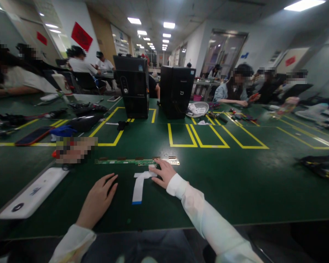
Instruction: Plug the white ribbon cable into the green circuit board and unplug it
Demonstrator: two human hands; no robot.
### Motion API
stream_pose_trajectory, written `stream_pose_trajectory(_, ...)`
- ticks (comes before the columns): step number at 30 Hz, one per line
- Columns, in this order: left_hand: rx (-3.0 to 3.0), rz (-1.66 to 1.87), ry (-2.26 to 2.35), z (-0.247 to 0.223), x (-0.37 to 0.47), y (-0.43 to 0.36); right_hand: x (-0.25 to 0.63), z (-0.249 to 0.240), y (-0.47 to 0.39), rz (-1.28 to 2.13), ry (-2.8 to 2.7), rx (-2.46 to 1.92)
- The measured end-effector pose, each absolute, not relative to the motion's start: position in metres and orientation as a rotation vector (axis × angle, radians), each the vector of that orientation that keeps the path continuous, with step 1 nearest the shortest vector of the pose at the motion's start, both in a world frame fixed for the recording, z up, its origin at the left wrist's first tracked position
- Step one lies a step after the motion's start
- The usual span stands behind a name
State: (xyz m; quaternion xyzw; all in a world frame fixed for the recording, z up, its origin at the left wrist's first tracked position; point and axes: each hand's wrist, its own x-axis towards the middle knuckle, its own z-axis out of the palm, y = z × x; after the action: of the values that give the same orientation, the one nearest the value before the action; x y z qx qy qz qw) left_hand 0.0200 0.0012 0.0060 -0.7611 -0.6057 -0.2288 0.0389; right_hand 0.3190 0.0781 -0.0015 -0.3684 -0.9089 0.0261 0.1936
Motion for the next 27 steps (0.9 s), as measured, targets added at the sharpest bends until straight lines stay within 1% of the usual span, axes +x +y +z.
stream_pose_trajectory(13, -2.315, -0.623, -1.867, 0.005, 0.023, 0.001, 0.320, -0.008, 0.082, 0.065, -2.557, -1.021)
stream_pose_trajectory(20, -2.305, -0.671, -1.863, 0.006, 0.024, 0.000, 0.323, -0.009, 0.083, 0.060, -2.590, -1.021)
stream_pose_trajectory(27, -2.318, -0.679, -1.845, 0.006, 0.024, -0.001, 0.354, -0.007, 0.072, 0.031, -2.571, -1.002)
